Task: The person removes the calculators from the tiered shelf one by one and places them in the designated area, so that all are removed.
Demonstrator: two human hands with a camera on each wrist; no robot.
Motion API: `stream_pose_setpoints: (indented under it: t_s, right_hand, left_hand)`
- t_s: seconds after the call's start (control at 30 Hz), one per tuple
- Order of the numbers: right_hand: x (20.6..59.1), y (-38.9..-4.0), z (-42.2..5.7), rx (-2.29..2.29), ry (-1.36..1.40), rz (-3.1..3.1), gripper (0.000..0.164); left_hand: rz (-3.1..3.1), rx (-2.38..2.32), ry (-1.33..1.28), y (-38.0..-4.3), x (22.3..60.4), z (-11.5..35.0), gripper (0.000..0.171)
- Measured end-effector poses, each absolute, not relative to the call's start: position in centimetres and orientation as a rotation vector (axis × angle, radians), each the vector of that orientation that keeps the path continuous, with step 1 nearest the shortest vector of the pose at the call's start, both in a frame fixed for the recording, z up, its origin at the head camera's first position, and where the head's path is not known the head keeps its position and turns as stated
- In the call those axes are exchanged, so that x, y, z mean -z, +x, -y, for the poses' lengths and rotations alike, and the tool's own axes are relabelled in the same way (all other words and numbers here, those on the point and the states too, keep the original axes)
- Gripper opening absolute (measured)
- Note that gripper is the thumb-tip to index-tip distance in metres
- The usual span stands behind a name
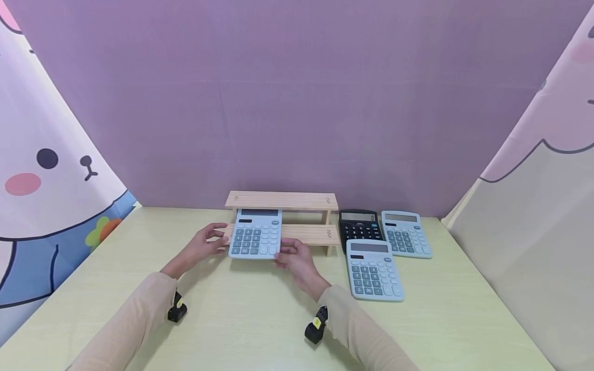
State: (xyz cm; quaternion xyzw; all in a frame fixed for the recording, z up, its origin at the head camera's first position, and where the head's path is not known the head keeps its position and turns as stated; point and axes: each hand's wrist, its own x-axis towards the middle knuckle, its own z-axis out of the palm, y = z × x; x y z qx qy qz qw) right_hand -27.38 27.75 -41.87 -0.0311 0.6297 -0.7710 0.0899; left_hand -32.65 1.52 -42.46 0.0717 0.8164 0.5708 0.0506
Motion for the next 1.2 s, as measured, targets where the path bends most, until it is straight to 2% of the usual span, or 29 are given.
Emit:
stream_pose_setpoints:
  t_s: [0.77, 1.2]
  right_hand:
    - [41.8, -26.9, -27.6, 2.355, 0.021, -1.800, 0.046]
    - [41.8, -26.2, -27.8, 2.353, -0.007, -1.802, 0.046]
  left_hand:
    - [-2.488, -1.748, 0.273, -32.6, 42.5, -1.4, 0.050]
    - [-2.485, -1.748, 0.270, -32.5, 42.5, -1.5, 0.051]
